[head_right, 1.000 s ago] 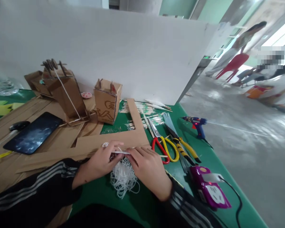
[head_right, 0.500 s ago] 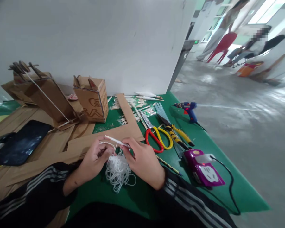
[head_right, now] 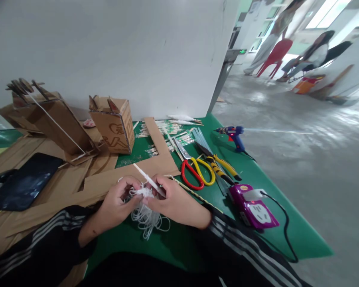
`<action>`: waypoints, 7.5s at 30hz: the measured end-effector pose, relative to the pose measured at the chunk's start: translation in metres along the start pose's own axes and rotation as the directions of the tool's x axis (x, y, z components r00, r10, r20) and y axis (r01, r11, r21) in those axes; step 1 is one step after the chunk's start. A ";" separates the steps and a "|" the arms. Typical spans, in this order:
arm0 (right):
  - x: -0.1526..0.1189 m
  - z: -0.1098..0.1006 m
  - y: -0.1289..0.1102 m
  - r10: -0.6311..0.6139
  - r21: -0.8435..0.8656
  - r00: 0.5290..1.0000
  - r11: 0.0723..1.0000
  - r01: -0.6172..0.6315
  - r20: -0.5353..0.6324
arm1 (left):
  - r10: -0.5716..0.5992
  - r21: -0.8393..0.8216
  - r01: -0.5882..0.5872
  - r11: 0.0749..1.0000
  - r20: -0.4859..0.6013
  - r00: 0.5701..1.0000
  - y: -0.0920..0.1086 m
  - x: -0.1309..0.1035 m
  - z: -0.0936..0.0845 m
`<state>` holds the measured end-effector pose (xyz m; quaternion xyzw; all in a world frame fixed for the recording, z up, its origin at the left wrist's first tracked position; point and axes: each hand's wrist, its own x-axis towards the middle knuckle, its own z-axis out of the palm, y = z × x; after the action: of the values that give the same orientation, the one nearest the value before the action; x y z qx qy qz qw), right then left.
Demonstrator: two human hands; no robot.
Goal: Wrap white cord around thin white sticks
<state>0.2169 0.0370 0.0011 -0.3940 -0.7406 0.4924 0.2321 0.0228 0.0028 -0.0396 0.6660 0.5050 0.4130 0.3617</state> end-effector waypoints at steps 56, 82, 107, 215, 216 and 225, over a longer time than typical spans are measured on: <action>0.006 -0.002 0.009 0.089 0.276 0.991 0.954 -0.115 0.103 | -0.252 -0.629 0.393 0.671 0.306 0.918 0.008 0.011 -0.011; 0.007 0.003 0.003 0.065 0.331 0.983 0.936 -0.121 0.174 | -0.380 -0.711 0.481 0.512 0.314 0.870 0.005 0.010 -0.006; 0.006 0.003 0.001 0.153 0.441 0.974 0.872 -0.212 0.167 | -0.185 -0.573 0.363 0.735 0.346 0.920 0.017 0.008 -0.019; 0.004 0.006 0.009 0.211 0.674 0.977 0.727 -0.133 -0.034 | 0.546 0.358 -0.652 0.668 0.359 0.757 0.015 -0.012 -0.015; 0.004 0.006 0.009 0.210 0.673 0.977 0.729 -0.127 -0.043 | 0.533 0.355 -0.626 0.694 0.331 0.779 0.014 -0.013 -0.014; 0.000 0.004 0.008 0.077 0.499 0.988 0.867 -0.001 -0.132 | 0.083 0.166 -0.071 0.984 -0.064 0.995 0.008 -0.016 0.000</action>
<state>0.2169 0.0361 -0.0084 -0.3712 -0.5616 0.6404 0.3697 0.0239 -0.0146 -0.0351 0.6974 0.5235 0.4071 0.2718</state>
